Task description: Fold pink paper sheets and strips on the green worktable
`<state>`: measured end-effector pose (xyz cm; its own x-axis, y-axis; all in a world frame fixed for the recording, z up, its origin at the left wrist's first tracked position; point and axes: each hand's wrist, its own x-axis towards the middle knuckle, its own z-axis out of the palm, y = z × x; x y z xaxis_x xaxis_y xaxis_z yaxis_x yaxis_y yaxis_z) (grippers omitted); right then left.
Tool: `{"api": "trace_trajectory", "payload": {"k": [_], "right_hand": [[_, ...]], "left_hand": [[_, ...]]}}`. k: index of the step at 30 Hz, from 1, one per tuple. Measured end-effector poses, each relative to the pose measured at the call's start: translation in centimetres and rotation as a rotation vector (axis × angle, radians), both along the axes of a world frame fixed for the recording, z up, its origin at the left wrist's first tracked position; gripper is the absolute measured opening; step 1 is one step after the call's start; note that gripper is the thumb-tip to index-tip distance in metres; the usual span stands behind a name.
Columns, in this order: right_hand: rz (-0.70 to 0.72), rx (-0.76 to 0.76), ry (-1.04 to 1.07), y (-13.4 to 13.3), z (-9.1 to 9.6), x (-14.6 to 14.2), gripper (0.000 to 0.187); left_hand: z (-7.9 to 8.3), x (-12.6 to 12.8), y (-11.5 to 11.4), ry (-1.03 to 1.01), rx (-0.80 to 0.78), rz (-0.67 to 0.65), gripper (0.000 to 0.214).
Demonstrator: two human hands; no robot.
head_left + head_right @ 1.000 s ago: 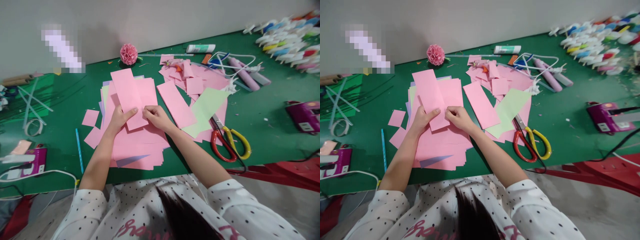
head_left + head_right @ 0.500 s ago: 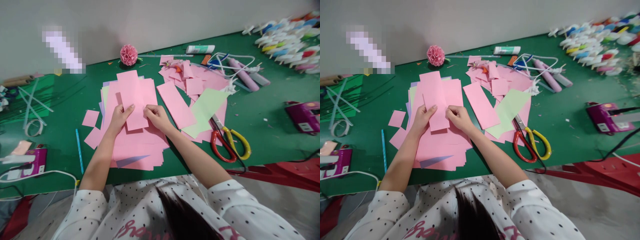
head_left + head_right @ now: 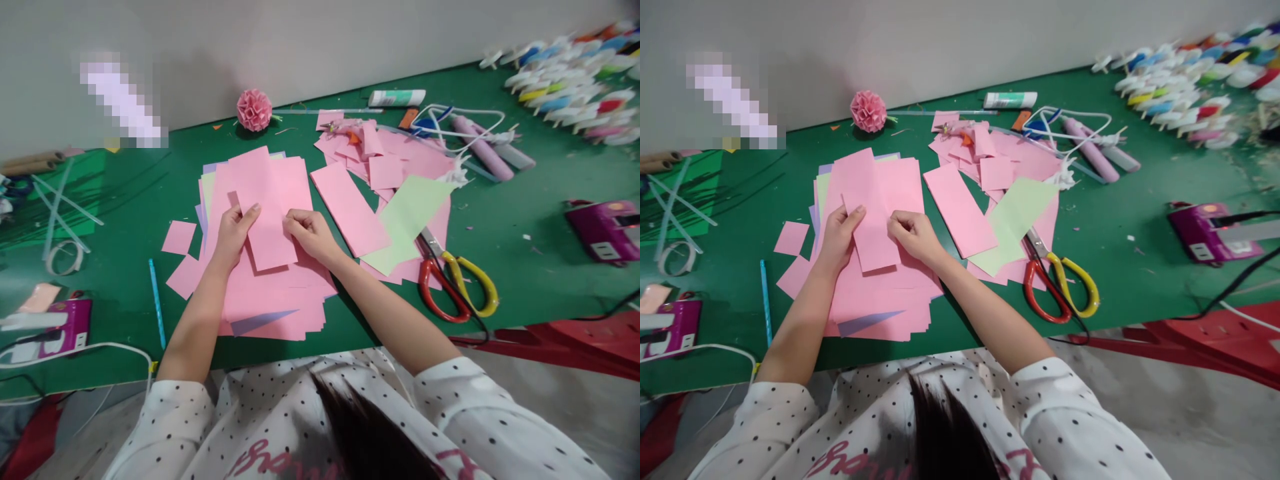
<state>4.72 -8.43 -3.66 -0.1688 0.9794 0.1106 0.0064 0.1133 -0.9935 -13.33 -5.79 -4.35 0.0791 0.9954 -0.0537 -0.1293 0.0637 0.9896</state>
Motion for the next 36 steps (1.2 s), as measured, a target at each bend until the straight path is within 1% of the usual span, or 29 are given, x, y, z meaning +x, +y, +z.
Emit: {"api": "trace_trajectory", "payload": {"k": [2,6,10,14,18,20,25,31,36], "right_hand": [[-0.007,0.004,-0.002,0.0,0.2,0.0,0.033],[-0.065,0.022,-0.05,-0.1,0.4,-0.1,0.035],[-0.073,0.03,-0.059,-0.1,0.2,-0.1,0.034],[-0.11,0.032,-0.032,-0.1,0.0,-0.3,0.035],[-0.128,0.028,-0.056,0.2,-0.1,-0.2,0.039],[-0.12,0.017,-0.062,0.3,-0.2,0.0,0.038],[-0.086,-0.031,-0.003,0.4,-0.5,0.2,0.039],[-0.078,-0.044,0.085,0.8,-0.2,0.4,0.042],[-0.052,-0.049,0.047,0.9,-0.4,0.8,0.043]], "left_hand": [[-0.1,0.0,0.1,-0.013,0.002,-0.02,0.033],[0.1,0.1,-0.1,0.005,-0.012,-0.054,0.035],[0.2,0.1,-0.1,0.023,-0.012,-0.051,0.036],[0.1,0.0,0.0,0.013,0.003,-0.051,0.035],[0.2,-0.1,0.0,0.032,-0.019,-0.107,0.034],[0.2,-0.1,-0.1,0.042,-0.024,-0.13,0.034],[0.1,-0.1,0.2,0.016,-0.001,-0.096,0.037],[0.3,0.0,0.1,-0.002,0.007,-0.109,0.038],[0.5,0.1,-0.1,0.008,-0.014,-0.133,0.037]]}}
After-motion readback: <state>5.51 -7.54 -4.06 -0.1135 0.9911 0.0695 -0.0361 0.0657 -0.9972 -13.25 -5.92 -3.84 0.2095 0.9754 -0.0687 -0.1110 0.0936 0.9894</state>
